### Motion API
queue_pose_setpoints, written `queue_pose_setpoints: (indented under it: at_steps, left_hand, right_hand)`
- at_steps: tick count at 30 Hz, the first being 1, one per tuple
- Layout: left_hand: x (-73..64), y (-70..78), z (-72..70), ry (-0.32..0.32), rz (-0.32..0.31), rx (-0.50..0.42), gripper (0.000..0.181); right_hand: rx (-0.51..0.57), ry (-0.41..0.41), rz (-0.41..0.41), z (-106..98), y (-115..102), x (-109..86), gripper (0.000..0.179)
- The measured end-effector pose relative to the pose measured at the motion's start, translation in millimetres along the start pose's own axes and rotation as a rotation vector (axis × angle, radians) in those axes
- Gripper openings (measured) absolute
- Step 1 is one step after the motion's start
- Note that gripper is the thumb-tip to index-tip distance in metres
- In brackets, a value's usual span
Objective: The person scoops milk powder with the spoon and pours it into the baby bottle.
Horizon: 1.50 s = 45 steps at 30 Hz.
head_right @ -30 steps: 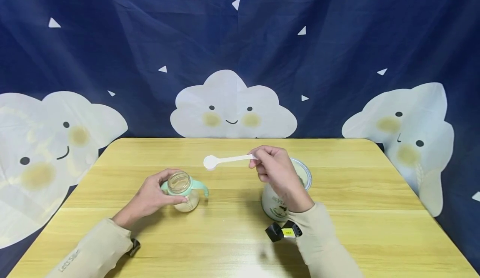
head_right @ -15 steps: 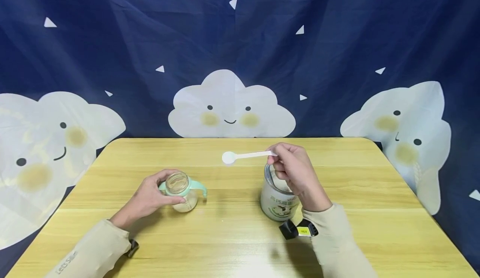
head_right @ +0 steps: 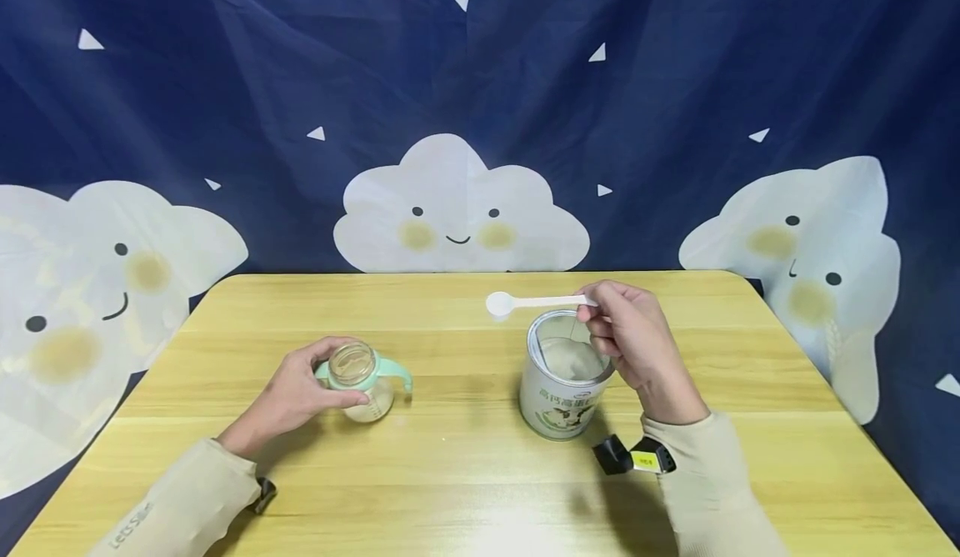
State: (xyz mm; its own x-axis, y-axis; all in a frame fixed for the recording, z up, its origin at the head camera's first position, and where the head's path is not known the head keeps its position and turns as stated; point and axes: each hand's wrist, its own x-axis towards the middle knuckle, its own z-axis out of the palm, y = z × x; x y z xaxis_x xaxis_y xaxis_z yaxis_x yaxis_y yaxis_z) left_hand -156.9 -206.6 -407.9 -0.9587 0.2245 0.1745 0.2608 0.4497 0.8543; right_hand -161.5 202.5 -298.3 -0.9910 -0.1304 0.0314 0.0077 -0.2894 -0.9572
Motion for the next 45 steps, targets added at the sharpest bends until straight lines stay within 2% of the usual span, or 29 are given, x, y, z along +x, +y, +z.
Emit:
queue_pose_setpoints:
  at_steps: [15,27,45]
  left_hand:
    - [-0.4,0.5,0.1,0.0,0.002,-0.013,0.07]
    - [-0.7,0.6,-0.3,0.002,0.004,-0.013,0.067]
    - [-0.3,-0.8,0.0,0.002,0.018,-0.007,0.07]
  right_hand:
    - [-0.011,0.025,0.004,-37.2,-2.9,-5.2,0.036]
    - [-0.028,0.019,0.03,-66.3,5.4,-10.1,0.035]
    - [-0.105,0.022,0.03,-82.6,15.6,-12.2,0.04]
